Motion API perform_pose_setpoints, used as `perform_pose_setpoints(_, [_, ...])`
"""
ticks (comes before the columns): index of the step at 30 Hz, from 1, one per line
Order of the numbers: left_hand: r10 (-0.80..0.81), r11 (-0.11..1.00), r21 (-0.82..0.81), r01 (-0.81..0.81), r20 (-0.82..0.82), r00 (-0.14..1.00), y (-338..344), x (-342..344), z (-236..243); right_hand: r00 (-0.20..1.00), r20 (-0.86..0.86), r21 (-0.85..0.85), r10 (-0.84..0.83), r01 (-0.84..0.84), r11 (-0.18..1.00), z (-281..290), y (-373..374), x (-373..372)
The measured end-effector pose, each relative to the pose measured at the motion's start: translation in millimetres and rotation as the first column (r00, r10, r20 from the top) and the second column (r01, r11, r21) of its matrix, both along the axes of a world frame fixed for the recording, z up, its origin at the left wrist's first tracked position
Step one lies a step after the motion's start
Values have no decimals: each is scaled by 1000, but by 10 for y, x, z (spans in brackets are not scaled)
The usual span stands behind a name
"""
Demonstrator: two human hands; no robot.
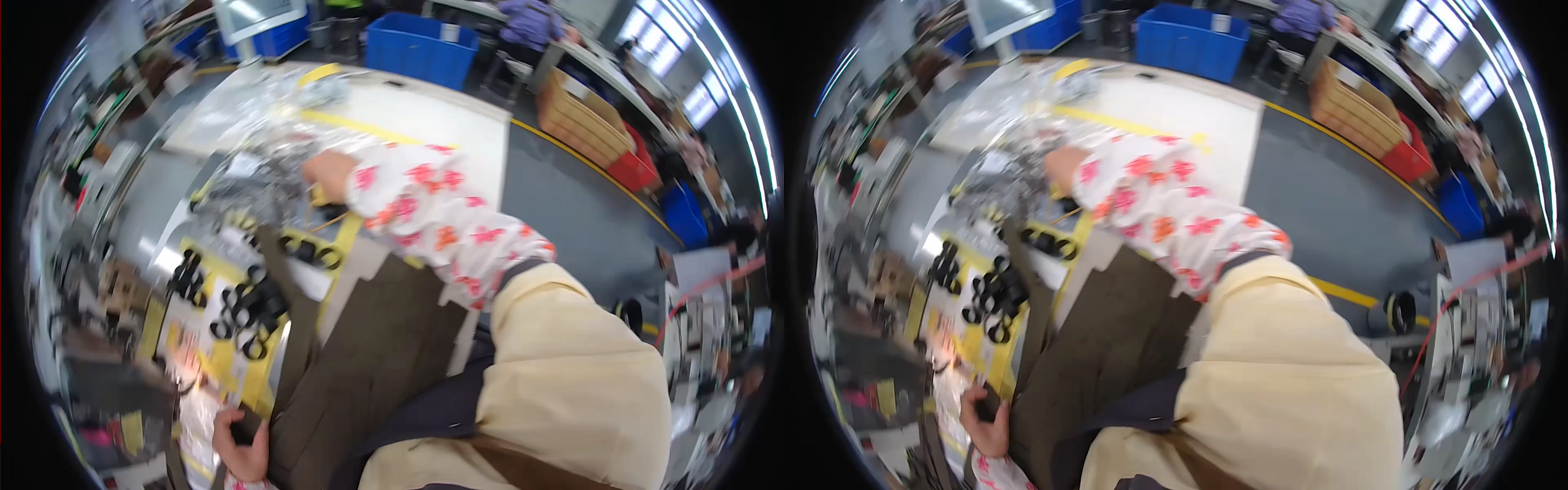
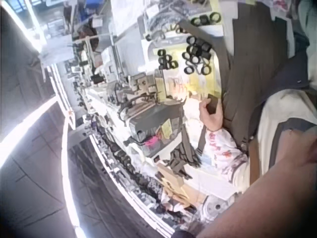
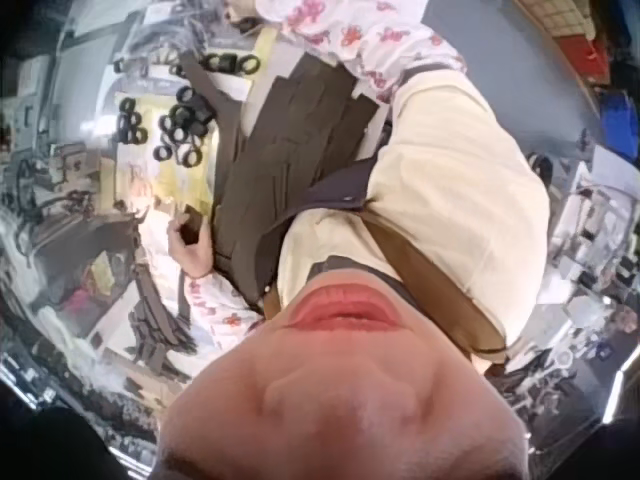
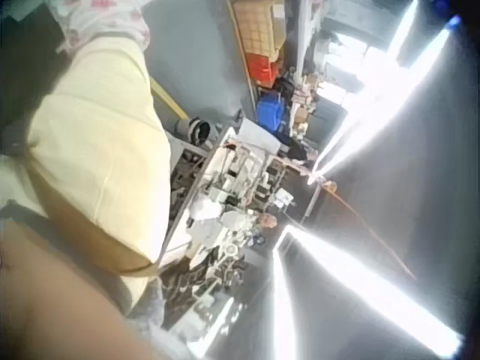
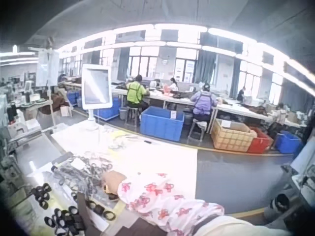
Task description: Sewing plastic buckles and loops onto green nylon straps using an industrial sewing machine.
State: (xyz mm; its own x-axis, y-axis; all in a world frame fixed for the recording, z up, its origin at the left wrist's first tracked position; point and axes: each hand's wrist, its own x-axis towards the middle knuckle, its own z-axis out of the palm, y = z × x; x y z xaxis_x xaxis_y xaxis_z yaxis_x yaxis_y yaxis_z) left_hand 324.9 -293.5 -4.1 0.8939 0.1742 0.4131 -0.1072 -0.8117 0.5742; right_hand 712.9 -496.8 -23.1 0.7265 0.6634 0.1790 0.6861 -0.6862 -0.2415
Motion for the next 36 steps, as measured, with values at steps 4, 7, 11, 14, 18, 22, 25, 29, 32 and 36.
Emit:
perform_pose_setpoints(4, [78, 994, -73, -86, -105, 991, 62, -124, -65, 986, 164, 32, 3, -8, 999, 166, 278, -200])
perform_pose_setpoints(7, [75, 990, -109, -93, -162, 984, 83, -118, -62, 964, 248, -68, 94, -79, 995, 607, 56, -335])
perform_pose_setpoints(11, [56, 986, -148, -79, -153, 987, 89, -133, -73, 947, 316, -76, 58, -36, 996, 717, -16, -225])
perform_pose_setpoints(14, [63, 984, -151, -92, -188, 980, 191, -202, -118, 929, 353, 161, 111, -177, 971, 813, 157, -449])
perform_pose_setpoints(18, [35, 983, -172, -62, -156, 987, 148, -166, -76, 838, 124, 595, 531, -491, 636, 669, 722, -1212])
perform_pose_setpoints(22, [0, 974, -223, -39, -169, 986, 102, -150, -6, 551, 26, 726, 834, -584, 363, 197, 1118, -1995])
perform_pose_setpoints(25, [119, 967, -195, -162, -212, 970, -21, -187, 68, 590, 24, 700, 807, -587, 408, -114, 1376, -2399])
perform_pose_setpoints(29, [141, 944, -273, -187, -177, 974, -59, -180, 85, 568, 59, 722, 821, -592, 358, -175, 1376, -2510])
perform_pose_setpoints(32, [89, 979, -163, -122, -194, 977, -127, -9, 16, 613, -29, 835, 789, -419, 356, -334, 1173, -2366])
perform_pose_setpoints(36, [114, 976, -161, -148, -204, 972, 28, -64, 32, 607, 60, 866, 792, -426, 260, -299, 1407, -2437])
